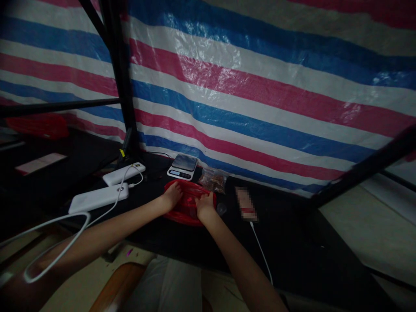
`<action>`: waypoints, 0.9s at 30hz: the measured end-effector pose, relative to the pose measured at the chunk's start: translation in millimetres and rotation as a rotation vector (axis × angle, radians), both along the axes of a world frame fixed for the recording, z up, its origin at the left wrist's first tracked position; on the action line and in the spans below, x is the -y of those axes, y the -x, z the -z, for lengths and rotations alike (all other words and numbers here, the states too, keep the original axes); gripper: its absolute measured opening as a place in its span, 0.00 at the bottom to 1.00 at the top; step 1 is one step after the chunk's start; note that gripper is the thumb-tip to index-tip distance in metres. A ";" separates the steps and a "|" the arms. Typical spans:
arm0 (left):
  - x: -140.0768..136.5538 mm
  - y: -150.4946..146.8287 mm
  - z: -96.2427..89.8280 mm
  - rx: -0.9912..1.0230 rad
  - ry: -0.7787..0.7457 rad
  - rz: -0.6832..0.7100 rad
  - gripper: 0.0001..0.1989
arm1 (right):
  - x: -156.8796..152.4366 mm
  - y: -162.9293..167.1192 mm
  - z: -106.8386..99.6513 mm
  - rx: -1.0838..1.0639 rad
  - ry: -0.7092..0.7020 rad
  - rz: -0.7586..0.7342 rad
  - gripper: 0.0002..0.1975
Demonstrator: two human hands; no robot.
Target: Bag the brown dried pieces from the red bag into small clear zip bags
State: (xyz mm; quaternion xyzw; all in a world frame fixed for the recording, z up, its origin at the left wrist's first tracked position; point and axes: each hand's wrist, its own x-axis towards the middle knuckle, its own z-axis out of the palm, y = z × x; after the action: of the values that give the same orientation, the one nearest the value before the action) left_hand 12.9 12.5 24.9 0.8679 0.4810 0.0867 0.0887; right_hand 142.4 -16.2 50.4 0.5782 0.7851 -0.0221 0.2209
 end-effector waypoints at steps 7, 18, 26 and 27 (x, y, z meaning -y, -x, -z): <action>19.6 23.1 -57.5 0.033 0.007 0.355 0.16 | -5.2 -35.3 -45.9 -0.643 0.111 -0.214 0.30; -48.4 73.9 -8.8 0.920 -0.134 -0.297 0.16 | -84.5 -106.8 -11.3 -0.573 -0.369 0.638 0.27; -41.4 63.1 36.2 0.829 -0.096 -0.406 0.16 | -97.7 -111.7 13.1 -0.747 -0.354 0.651 0.18; -41.4 64.9 36.4 0.848 -0.088 -0.401 0.16 | -97.9 -112.1 13.1 -0.795 -0.361 0.631 0.17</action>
State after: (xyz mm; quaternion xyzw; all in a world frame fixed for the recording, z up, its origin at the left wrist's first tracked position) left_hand -52.0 53.9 -11.6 0.6487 0.5565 0.4694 0.2218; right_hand 254.5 81.8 37.3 0.7619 0.5875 -0.1694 -0.2135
